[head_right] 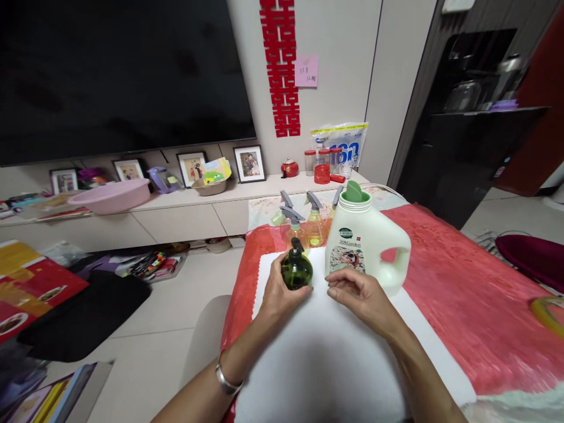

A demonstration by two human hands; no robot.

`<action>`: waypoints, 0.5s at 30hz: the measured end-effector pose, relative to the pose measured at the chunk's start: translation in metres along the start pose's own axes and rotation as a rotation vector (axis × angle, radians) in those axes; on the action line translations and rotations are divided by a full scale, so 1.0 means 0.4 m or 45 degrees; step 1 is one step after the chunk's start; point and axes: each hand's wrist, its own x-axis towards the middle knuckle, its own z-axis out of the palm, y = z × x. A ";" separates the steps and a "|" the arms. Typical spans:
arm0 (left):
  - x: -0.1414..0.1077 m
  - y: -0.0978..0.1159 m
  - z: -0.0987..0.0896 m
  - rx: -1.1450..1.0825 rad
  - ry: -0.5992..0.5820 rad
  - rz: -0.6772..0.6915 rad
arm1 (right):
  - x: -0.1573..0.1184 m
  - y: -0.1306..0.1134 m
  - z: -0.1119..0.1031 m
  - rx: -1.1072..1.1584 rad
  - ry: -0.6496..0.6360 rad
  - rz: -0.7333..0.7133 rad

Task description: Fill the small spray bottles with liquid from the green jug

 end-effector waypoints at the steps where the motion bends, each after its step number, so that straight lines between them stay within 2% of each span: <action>1: -0.014 -0.001 0.007 0.006 0.000 0.009 | 0.001 -0.002 0.011 -0.036 0.007 -0.052; 4: -0.049 -0.010 0.028 0.038 0.011 0.077 | 0.004 -0.004 0.049 -0.184 0.082 -0.202; 8: -0.077 -0.020 0.047 0.121 -0.023 0.215 | 0.003 -0.007 0.094 -0.291 0.232 -0.313; 12: -0.093 -0.022 0.050 0.235 -0.078 0.382 | 0.003 -0.022 0.118 -0.318 0.360 -0.369; 15: -0.098 -0.024 0.049 0.283 -0.096 0.444 | 0.005 -0.035 0.126 -0.326 0.403 -0.412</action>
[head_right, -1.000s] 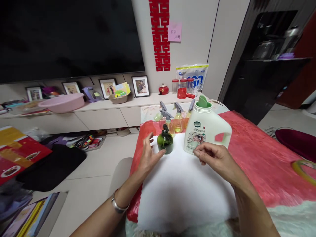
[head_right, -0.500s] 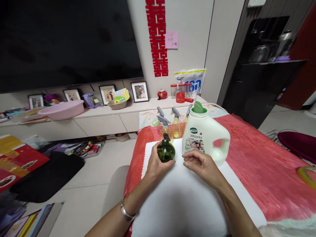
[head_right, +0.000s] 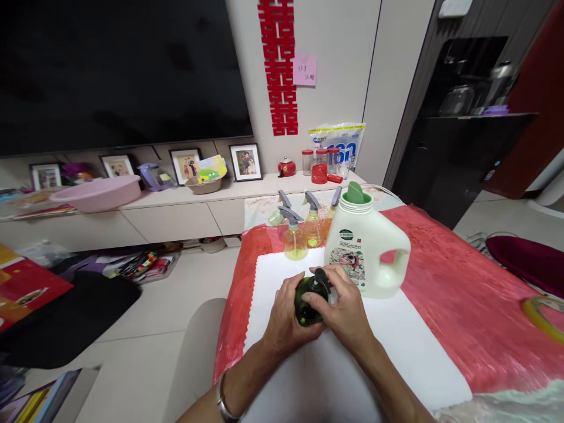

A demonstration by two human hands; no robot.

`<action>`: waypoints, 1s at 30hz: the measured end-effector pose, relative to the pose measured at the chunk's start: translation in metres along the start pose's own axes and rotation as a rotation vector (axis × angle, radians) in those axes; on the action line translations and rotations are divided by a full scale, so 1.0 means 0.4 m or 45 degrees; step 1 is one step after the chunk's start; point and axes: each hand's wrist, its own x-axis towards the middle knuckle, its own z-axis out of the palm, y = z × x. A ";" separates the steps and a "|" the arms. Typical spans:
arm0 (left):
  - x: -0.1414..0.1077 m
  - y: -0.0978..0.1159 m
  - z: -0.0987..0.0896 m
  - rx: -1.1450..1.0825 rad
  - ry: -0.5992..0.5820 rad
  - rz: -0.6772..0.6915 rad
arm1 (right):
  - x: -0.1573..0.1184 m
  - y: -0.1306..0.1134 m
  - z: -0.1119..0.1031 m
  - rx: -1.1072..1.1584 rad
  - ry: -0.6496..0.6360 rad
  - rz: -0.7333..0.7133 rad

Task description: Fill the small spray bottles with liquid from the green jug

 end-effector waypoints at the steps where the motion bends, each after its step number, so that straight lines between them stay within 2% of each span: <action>1: -0.001 -0.001 0.000 0.006 -0.001 0.013 | 0.001 -0.003 0.002 -0.004 -0.003 -0.006; 4: -0.003 -0.005 0.000 0.002 -0.001 0.030 | 0.001 -0.002 0.008 -0.021 0.008 0.035; 9: -0.006 -0.011 0.000 -0.026 -0.002 -0.011 | -0.006 0.020 0.015 0.096 0.024 0.239; 12: -0.004 -0.006 -0.004 -0.054 0.004 -0.029 | -0.012 0.032 0.014 0.224 -0.027 0.301; 18: 0.001 0.003 -0.012 -0.103 -0.021 -0.092 | -0.021 0.046 0.014 0.481 -0.206 0.312; 20: -0.001 -0.001 -0.010 -0.094 -0.015 -0.094 | -0.022 0.050 0.019 0.486 -0.189 0.324; 25: -0.005 -0.009 -0.008 -0.090 -0.039 -0.081 | -0.016 0.048 0.024 0.367 -0.018 0.381; 30: -0.004 -0.007 -0.012 -0.082 -0.057 -0.110 | -0.012 0.040 0.019 0.425 -0.050 0.329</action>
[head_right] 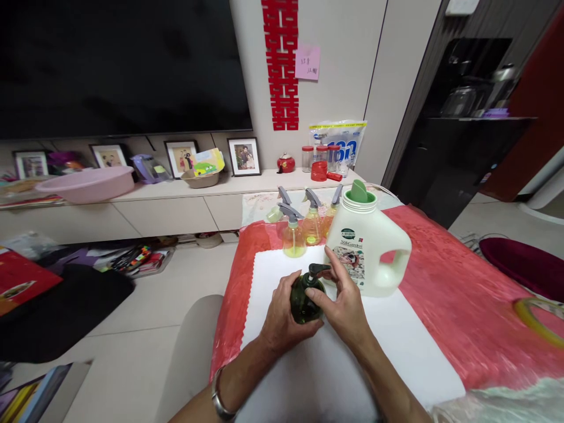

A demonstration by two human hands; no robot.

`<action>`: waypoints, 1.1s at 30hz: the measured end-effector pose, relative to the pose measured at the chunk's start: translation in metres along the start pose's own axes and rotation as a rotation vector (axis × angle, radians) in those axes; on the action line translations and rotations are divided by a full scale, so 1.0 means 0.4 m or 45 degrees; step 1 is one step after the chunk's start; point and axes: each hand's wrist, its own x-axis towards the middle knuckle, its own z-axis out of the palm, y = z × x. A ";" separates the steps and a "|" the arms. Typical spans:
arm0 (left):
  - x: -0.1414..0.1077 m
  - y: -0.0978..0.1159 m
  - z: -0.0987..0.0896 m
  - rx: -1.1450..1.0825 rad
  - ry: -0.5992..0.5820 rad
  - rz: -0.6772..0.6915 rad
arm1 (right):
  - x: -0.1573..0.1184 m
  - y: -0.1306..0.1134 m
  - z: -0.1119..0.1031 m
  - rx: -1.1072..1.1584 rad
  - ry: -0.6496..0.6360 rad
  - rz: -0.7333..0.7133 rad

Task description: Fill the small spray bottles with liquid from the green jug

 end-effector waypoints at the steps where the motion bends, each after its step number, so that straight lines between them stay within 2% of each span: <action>1: 0.000 0.001 0.000 0.002 0.006 -0.001 | 0.000 0.001 0.001 0.003 -0.004 -0.014; 7: 0.002 0.003 -0.004 -0.008 -0.025 0.019 | 0.000 0.006 0.006 0.023 0.023 -0.002; 11: 0.004 0.005 -0.011 -0.030 -0.070 -0.047 | -0.002 -0.011 0.004 0.146 -0.075 -0.002; 15: 0.003 0.004 -0.007 -0.026 -0.035 -0.031 | -0.002 -0.005 0.007 0.161 -0.149 -0.033; 21: 0.001 -0.002 -0.001 -0.007 -0.034 0.012 | -0.001 0.007 0.010 0.024 -0.025 -0.072; 27: 0.003 0.000 -0.009 -0.045 -0.066 -0.022 | -0.011 -0.032 0.006 0.201 -0.080 -0.031; 33: 0.007 0.005 -0.017 -0.089 -0.114 -0.091 | -0.019 -0.071 -0.022 0.377 0.120 -0.187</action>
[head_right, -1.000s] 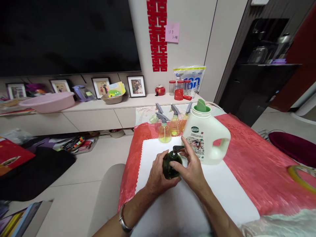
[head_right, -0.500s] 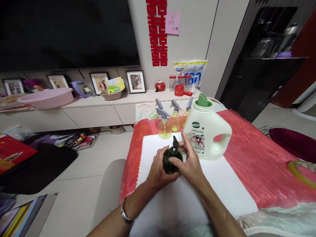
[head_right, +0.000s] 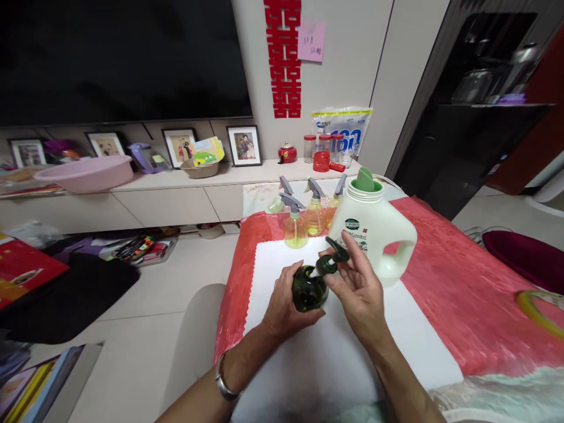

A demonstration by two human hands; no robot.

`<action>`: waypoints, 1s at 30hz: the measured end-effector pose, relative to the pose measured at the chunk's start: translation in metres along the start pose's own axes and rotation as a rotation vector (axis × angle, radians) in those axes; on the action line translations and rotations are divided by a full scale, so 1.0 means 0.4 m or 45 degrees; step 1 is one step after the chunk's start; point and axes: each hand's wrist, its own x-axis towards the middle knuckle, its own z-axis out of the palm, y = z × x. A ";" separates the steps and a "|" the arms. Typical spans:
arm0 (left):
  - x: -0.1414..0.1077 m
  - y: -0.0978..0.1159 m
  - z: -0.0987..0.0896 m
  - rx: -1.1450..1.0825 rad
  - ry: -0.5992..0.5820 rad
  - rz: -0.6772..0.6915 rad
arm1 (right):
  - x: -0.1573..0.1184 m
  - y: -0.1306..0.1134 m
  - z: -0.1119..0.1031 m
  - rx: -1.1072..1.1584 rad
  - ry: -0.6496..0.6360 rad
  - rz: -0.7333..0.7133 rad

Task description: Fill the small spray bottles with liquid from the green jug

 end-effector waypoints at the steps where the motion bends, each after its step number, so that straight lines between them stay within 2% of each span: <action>1: 0.000 0.001 -0.001 -0.005 -0.009 -0.010 | 0.001 -0.013 -0.005 0.025 0.038 -0.038; 4: 0.001 0.006 -0.006 -0.018 -0.012 -0.036 | 0.005 -0.064 -0.018 0.089 0.175 -0.133; 7: 0.003 0.011 -0.010 -0.035 0.033 -0.097 | 0.008 -0.117 -0.025 0.093 0.381 -0.232; 10: 0.008 0.012 -0.017 -0.043 0.160 -0.183 | 0.008 -0.148 -0.033 0.013 0.538 -0.277; 13: 0.015 0.002 -0.026 -0.041 0.333 -0.270 | 0.003 -0.136 -0.053 -0.100 0.538 -0.293; 16: 0.022 -0.015 -0.034 -0.057 0.447 -0.330 | -0.001 -0.092 -0.078 -0.215 0.298 -0.311; 19: 0.030 -0.029 -0.038 -0.073 0.501 -0.341 | -0.002 -0.067 -0.080 -0.550 -0.093 -0.378; 22: 0.036 -0.033 -0.037 -0.077 0.534 -0.322 | -0.004 -0.083 -0.051 -0.921 -0.463 -0.552; 24: 0.038 -0.032 -0.036 -0.083 0.544 -0.309 | -0.011 -0.099 -0.027 -1.085 -0.665 -0.588; 27: 0.038 -0.031 -0.038 -0.102 0.542 -0.300 | -0.032 -0.096 -0.006 -1.352 -0.923 -0.376; 30: 0.038 -0.033 -0.041 -0.120 0.519 -0.287 | -0.055 -0.051 0.001 -1.522 -1.082 -0.165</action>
